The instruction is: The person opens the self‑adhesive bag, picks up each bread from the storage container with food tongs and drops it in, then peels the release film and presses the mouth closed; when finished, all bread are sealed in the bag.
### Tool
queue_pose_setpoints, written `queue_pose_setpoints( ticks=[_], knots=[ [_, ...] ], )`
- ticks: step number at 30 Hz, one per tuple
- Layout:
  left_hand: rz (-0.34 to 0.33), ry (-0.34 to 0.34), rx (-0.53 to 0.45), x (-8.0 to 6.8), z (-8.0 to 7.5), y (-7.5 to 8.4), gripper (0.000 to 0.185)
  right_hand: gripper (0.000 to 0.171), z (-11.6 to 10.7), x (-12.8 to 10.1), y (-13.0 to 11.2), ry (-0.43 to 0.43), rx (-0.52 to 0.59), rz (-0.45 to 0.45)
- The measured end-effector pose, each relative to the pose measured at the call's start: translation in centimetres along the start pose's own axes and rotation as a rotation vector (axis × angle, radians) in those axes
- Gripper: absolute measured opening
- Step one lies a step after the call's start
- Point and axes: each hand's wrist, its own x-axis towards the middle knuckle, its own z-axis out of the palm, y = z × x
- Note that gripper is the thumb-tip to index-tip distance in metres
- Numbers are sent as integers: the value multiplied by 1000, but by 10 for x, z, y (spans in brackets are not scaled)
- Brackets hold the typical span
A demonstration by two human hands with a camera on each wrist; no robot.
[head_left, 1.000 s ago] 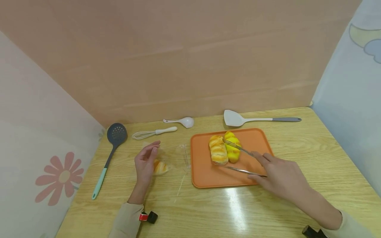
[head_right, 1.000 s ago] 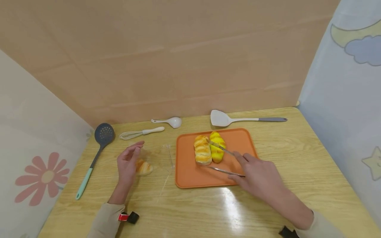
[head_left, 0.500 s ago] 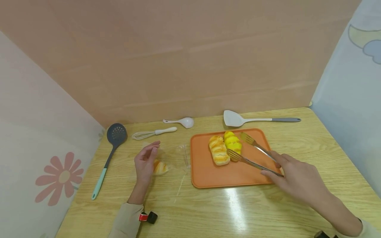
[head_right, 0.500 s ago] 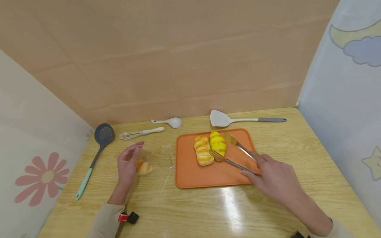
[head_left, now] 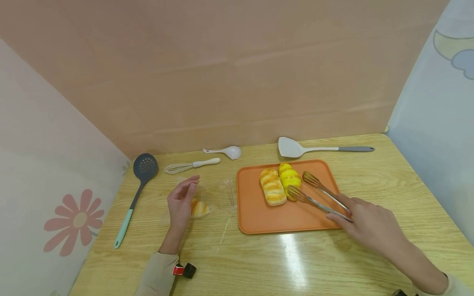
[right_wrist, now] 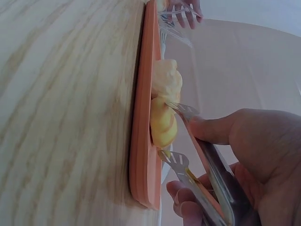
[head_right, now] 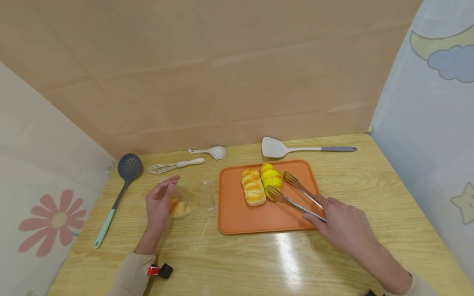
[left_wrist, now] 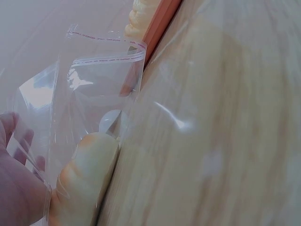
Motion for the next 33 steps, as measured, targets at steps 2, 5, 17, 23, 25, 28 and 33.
queue_pose_setpoints(
  ticks=[2,5,17,23,25,28,33],
  knots=[
    [2,2,2,0,0,0,17,65,-3,-1,2,-5,8,12],
    [0,4,2,1,0,-1,15,64,-10,-3,8,-18,8,35],
    [-8,6,3,1,1,-1,14,64,-18,-3,21,-22,-12,49],
    [18,-28,14,0,2,1,12,64,-5,2,18,-33,-9,9],
    [30,-46,24,0,2,3,12,64,-2,3,18,-28,-5,0],
    [48,-70,55,0,3,5,10,63,1,5,18,-17,-3,-7],
    [72,-97,152,0,2,9,9,59,3,7,20,16,-6,-21]
  ],
)
